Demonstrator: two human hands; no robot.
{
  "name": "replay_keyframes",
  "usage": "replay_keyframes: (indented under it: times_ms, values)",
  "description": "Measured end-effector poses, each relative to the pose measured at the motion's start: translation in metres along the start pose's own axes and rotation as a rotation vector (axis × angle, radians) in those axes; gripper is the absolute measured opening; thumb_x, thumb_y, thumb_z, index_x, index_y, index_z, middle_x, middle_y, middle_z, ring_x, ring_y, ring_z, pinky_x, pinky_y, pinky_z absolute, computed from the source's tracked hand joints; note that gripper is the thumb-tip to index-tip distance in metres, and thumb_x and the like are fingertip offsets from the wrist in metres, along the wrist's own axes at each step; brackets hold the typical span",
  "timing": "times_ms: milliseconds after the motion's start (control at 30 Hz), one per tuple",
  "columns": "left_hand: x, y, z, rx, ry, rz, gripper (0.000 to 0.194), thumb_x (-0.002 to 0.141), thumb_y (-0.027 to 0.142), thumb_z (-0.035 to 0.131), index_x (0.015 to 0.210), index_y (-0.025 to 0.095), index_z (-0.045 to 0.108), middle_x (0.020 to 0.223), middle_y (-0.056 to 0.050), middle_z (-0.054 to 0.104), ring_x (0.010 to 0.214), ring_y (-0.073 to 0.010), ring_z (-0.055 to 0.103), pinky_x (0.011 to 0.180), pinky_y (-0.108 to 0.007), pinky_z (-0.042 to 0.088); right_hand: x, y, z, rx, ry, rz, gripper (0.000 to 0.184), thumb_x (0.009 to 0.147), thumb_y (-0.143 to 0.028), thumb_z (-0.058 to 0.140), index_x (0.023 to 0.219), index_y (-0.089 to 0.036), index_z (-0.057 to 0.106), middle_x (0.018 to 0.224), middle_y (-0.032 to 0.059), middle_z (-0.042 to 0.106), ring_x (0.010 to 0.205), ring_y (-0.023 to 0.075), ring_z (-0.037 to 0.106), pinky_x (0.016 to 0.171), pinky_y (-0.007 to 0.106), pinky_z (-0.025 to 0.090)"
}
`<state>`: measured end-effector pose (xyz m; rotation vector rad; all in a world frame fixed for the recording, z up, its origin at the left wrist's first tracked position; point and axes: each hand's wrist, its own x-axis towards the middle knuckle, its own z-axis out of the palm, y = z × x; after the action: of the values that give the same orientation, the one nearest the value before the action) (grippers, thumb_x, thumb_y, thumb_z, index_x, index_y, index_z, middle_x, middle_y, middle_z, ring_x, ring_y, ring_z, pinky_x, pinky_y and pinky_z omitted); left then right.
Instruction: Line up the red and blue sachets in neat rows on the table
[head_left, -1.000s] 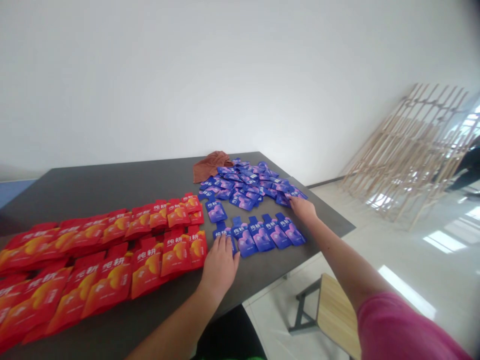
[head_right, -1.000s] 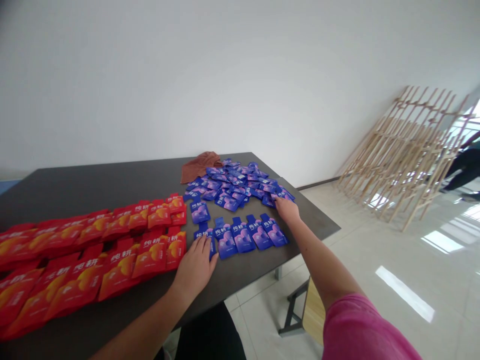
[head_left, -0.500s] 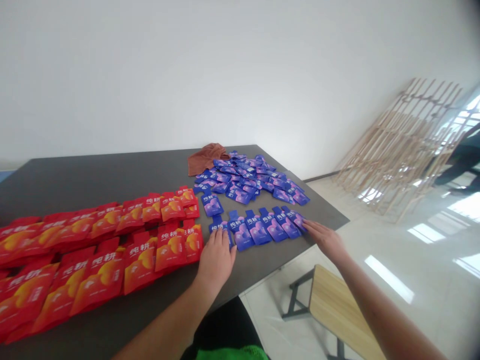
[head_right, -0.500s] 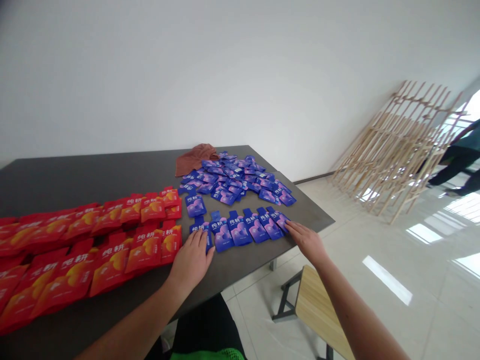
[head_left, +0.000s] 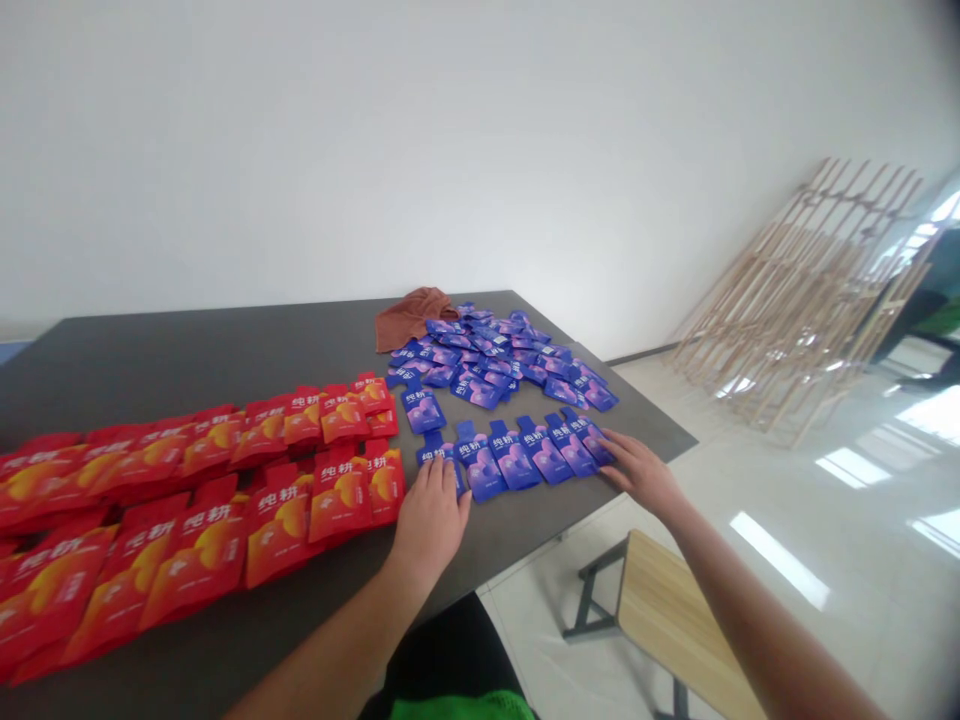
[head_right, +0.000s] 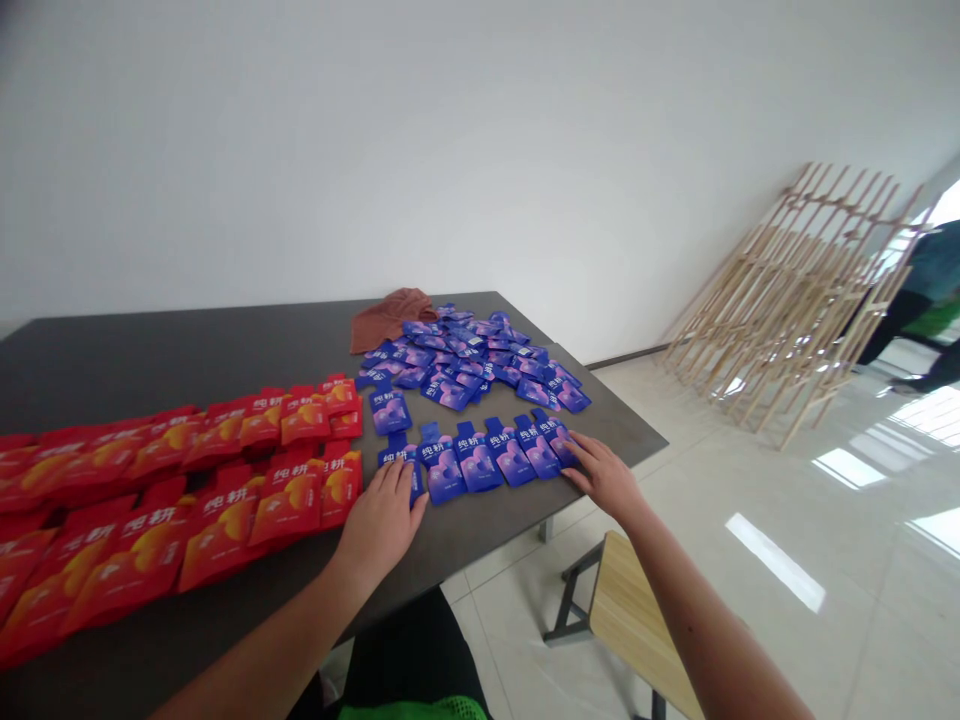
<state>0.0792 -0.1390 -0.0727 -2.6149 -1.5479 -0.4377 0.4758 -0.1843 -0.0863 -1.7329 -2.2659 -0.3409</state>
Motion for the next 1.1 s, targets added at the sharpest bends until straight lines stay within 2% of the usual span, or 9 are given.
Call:
replay_keyframes:
  times_ms: [67, 167, 433, 533, 667, 733, 833, 967, 1100]
  values:
    - [0.0, 0.0, 0.0, 0.001, 0.006, 0.002, 0.049, 0.095, 0.034, 0.045, 0.129, 0.001, 0.058, 0.134, -0.022, 0.057, 0.126, -0.0318, 0.053, 0.105, -0.042, 0.044, 0.004, -0.009, 0.002, 0.052, 0.005, -0.051, 0.044, 0.093, -0.04, 0.054, 0.133, -0.024, 0.057, 0.142, 0.0105, 0.053, 0.13, 0.0265, 0.051, 0.106, 0.046, 0.045]
    - [0.0, 0.0, 0.0, 0.004, 0.001, 0.003, 0.049, 0.095, 0.034, 0.044, 0.129, 0.001, 0.057, 0.135, -0.022, 0.057, 0.125, -0.0319, 0.053, 0.105, -0.042, 0.044, 0.011, -0.02, 0.01, 0.122, -0.003, -0.123, 0.036, 0.093, -0.036, 0.054, 0.126, -0.024, 0.063, 0.138, 0.0088, 0.058, 0.132, 0.0261, 0.049, 0.107, 0.047, 0.044]
    - [0.0, 0.0, 0.001, -0.038, 0.004, -0.011, 0.047, 0.095, 0.033, 0.046, 0.129, 0.002, 0.058, 0.134, -0.022, 0.057, 0.126, -0.0319, 0.053, 0.106, -0.044, 0.043, 0.012, -0.026, 0.017, 0.141, 0.001, -0.09, 0.037, 0.092, -0.037, 0.055, 0.127, -0.026, 0.062, 0.136, 0.0079, 0.06, 0.132, 0.0261, 0.049, 0.107, 0.049, 0.043]
    - [0.0, 0.001, 0.0, -0.035, -0.001, -0.005, 0.049, 0.094, 0.033, 0.046, 0.13, 0.001, 0.057, 0.135, -0.023, 0.057, 0.127, -0.0319, 0.052, 0.107, -0.043, 0.043, 0.02, -0.016, 0.014, 0.088, 0.03, 0.055, 0.044, 0.089, -0.044, 0.057, 0.129, -0.025, 0.06, 0.141, 0.0087, 0.055, 0.131, 0.0266, 0.049, 0.106, 0.047, 0.043]
    - [0.0, 0.001, 0.0, -0.037, -0.009, -0.016, 0.049, 0.094, 0.032, 0.047, 0.13, 0.0, 0.057, 0.136, -0.023, 0.056, 0.128, -0.0329, 0.051, 0.107, -0.043, 0.043, 0.051, 0.016, 0.009, -0.012, 0.085, 0.308, 0.042, 0.092, -0.04, 0.05, 0.126, -0.02, 0.061, 0.14, 0.0133, 0.055, 0.127, 0.0279, 0.052, 0.105, 0.046, 0.042]
    - [0.0, 0.001, 0.001, -0.047, 0.0, -0.02, 0.048, 0.094, 0.031, 0.048, 0.129, 0.0, 0.057, 0.136, -0.024, 0.055, 0.127, -0.0332, 0.052, 0.107, -0.044, 0.043, 0.07, 0.033, 0.008, -0.05, 0.068, 0.388, 0.041, 0.093, -0.036, 0.046, 0.126, -0.018, 0.061, 0.133, 0.0147, 0.059, 0.124, 0.0278, 0.054, 0.103, 0.046, 0.043]
    - [0.0, 0.001, 0.002, -0.052, 0.01, -0.018, 0.046, 0.094, 0.031, 0.047, 0.129, 0.003, 0.058, 0.136, -0.023, 0.055, 0.127, -0.0324, 0.052, 0.106, -0.044, 0.044, 0.094, 0.05, 0.011, -0.097, -0.027, 0.472, 0.041, 0.091, -0.033, 0.049, 0.126, -0.018, 0.061, 0.125, 0.0128, 0.064, 0.117, 0.025, 0.059, 0.099, 0.038, 0.046]
    - [0.0, 0.0, 0.002, -0.04, -0.009, -0.026, 0.047, 0.095, 0.033, 0.045, 0.129, 0.004, 0.058, 0.137, -0.022, 0.055, 0.128, -0.0319, 0.051, 0.104, -0.043, 0.046, 0.111, 0.051, 0.016, -0.168, -0.161, 0.56, 0.041, 0.086, -0.029, 0.054, 0.125, -0.017, 0.062, 0.117, 0.0137, 0.069, 0.102, 0.0244, 0.066, 0.089, 0.033, 0.049]
    - [0.0, 0.0, 0.001, -0.032, -0.019, -0.021, 0.048, 0.095, 0.033, 0.045, 0.13, 0.002, 0.057, 0.137, -0.022, 0.055, 0.128, -0.0322, 0.051, 0.106, -0.043, 0.044, 0.11, 0.045, 0.014, -0.243, -0.219, 0.629, 0.039, 0.089, -0.028, 0.05, 0.122, -0.015, 0.063, 0.105, 0.0173, 0.071, 0.095, 0.0266, 0.069, 0.082, 0.035, 0.051]
